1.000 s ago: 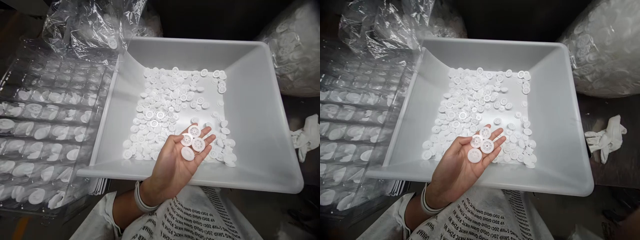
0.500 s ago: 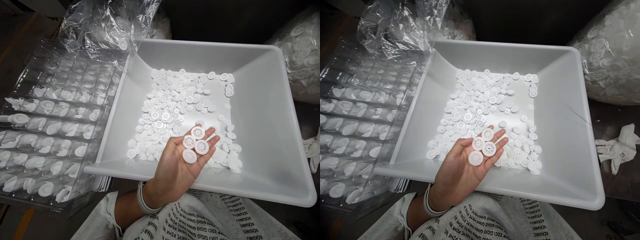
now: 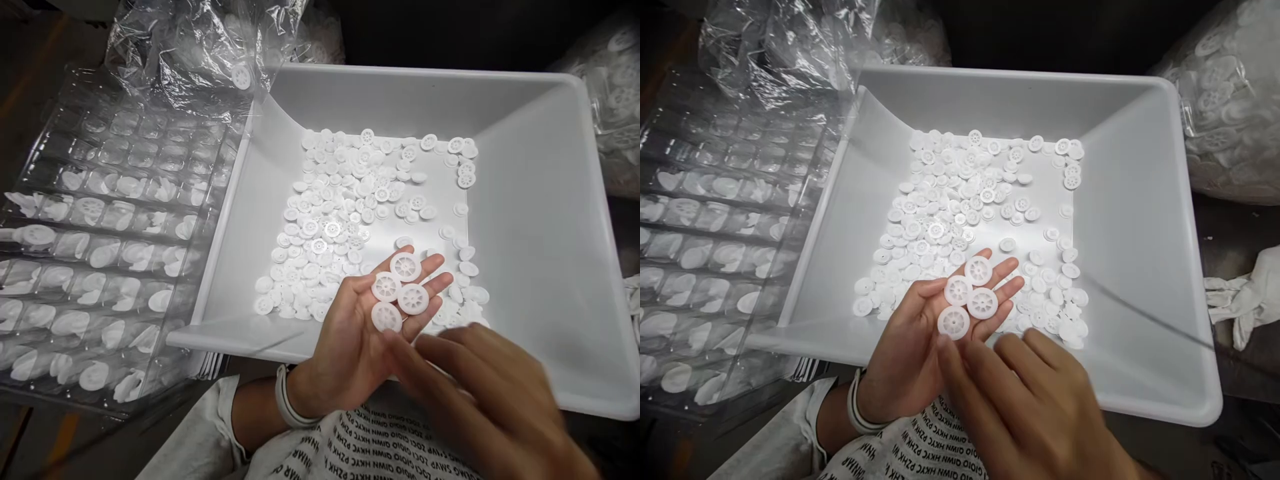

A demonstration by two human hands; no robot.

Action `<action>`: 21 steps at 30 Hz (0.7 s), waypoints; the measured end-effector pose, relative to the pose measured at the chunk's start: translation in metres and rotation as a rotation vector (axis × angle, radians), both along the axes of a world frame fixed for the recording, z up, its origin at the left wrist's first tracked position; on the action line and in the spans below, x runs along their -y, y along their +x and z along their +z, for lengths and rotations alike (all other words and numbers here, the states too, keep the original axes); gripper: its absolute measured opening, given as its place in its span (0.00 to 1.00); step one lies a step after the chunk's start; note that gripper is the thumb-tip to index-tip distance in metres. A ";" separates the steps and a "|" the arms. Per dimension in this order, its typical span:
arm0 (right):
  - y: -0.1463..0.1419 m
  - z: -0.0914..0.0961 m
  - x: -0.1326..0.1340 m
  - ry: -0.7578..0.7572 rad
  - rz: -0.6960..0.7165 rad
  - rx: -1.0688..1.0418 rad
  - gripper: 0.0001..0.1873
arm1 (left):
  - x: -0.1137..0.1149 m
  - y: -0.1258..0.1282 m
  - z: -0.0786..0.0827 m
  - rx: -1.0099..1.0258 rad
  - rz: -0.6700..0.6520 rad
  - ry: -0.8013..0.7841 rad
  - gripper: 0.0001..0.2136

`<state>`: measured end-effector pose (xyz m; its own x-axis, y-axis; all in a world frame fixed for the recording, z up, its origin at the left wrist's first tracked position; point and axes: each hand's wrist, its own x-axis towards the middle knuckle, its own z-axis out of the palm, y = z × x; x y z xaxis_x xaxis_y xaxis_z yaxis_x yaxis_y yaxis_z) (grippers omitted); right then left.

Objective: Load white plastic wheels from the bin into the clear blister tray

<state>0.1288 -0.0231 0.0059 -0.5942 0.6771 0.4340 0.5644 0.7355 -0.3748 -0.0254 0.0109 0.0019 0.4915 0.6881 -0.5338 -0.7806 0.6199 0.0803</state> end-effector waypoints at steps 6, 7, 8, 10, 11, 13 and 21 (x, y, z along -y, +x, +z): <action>-0.010 -0.015 0.001 -0.084 -0.088 -0.162 0.20 | 0.002 0.002 -0.002 0.029 -0.011 0.054 0.20; -0.009 -0.016 0.003 -0.081 -0.087 -0.167 0.20 | 0.002 0.002 -0.003 0.034 -0.008 0.053 0.20; -0.007 -0.017 0.004 -0.076 -0.087 -0.171 0.20 | 0.002 0.002 -0.003 0.033 -0.003 0.050 0.19; -0.005 -0.017 0.006 -0.075 -0.088 -0.177 0.20 | 0.002 0.003 -0.003 0.027 0.005 0.042 0.19; -0.005 -0.016 0.007 -0.071 -0.085 -0.176 0.19 | 0.002 0.003 -0.003 0.025 0.007 0.042 0.19; -0.007 -0.014 0.007 -0.061 -0.075 -0.162 0.19 | 0.003 0.003 -0.004 0.024 0.011 0.054 0.19; -0.011 -0.011 0.009 -0.001 -0.099 -0.121 0.16 | 0.005 0.002 -0.006 0.017 -0.009 0.125 0.15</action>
<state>0.1175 -0.0324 -0.0053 -0.4682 0.7303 0.4974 0.5847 0.6781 -0.4453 -0.0231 0.0057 -0.0044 0.5064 0.7441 -0.4356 -0.7769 0.6130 0.1440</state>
